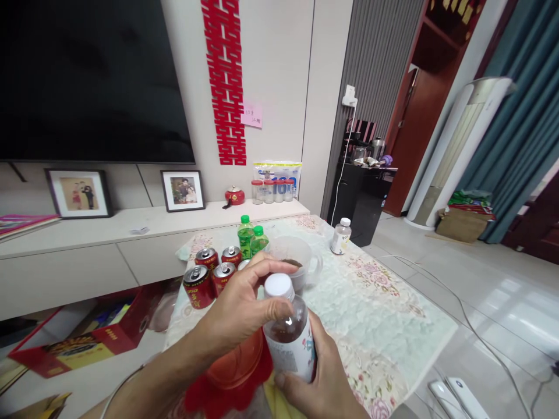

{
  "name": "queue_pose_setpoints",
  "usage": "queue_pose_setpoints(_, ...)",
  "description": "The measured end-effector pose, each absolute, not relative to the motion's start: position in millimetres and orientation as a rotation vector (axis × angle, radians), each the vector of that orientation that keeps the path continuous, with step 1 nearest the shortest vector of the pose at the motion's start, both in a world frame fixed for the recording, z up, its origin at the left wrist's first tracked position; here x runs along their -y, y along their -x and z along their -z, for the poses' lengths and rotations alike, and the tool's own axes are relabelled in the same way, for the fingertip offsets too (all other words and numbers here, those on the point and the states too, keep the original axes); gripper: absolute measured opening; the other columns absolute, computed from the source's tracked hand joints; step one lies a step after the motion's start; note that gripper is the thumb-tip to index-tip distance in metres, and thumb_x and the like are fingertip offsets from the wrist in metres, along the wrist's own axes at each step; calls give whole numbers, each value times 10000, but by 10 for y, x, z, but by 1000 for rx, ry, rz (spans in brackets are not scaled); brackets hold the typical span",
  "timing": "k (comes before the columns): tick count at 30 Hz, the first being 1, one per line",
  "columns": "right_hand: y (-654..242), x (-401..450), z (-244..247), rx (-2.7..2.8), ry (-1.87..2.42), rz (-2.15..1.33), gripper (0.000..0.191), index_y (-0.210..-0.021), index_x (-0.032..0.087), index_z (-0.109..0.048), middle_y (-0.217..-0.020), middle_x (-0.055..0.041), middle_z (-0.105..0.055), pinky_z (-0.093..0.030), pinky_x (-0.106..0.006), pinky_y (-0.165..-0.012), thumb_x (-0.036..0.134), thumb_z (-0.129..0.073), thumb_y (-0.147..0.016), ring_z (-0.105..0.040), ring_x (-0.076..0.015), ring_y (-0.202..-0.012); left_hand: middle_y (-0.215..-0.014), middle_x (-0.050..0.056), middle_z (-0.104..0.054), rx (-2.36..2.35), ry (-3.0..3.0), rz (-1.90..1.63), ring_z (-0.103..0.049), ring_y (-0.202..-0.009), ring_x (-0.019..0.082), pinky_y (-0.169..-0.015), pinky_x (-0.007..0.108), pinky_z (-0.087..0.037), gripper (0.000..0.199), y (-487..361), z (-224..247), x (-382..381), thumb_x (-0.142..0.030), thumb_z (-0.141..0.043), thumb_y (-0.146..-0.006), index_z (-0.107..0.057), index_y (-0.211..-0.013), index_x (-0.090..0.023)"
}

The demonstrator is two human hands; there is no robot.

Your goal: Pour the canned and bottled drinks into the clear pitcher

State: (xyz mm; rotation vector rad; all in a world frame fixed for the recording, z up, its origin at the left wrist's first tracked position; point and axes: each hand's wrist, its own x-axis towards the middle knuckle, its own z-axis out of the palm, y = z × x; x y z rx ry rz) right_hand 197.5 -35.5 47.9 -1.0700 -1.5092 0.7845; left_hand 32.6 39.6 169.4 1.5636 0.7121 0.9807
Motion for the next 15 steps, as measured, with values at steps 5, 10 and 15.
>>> queue_pose_setpoints(5, -1953, 391, -543, 1503, 1082, -893, 746, -1420, 257, -610, -1322, -118, -741, -564, -487, -986, 550, -749, -748, -706, -373, -1154, -1055, 44, -592, -744, -1621, -868, -599, -955, 224, -854, 365, -520, 417, -275, -1695, -424, -386, -890, -651, -802, -1016, -205)
queue_pose_setpoints(10, -1971, 397, -541, 1510, 1163, -882, 812, -1466, 261, -589, -1413, -117, -705, -503, -530, -1101, 505, -770, -713, -648, -406, -1287, -1119, 56, -628, -772, -1540, -1068, -619, -1079, 242, -885, 355, -531, 378, -280, -1544, -354, -254, -801, -722, -794, -1098, -220)
queue_pose_setpoints(15, -2148, 429, -347, 1494, 1195, -831, 831, -1540, 275, -513, -1488, -118, -657, -502, -531, -1114, 522, -745, -782, -626, -404, -1333, -1249, 49, -637, -796, -1492, -1471, -577, -1262, 259, -1104, 418, -480, 319, -201, -1485, -290, -302, -770, -855, -768, -1174, -301)
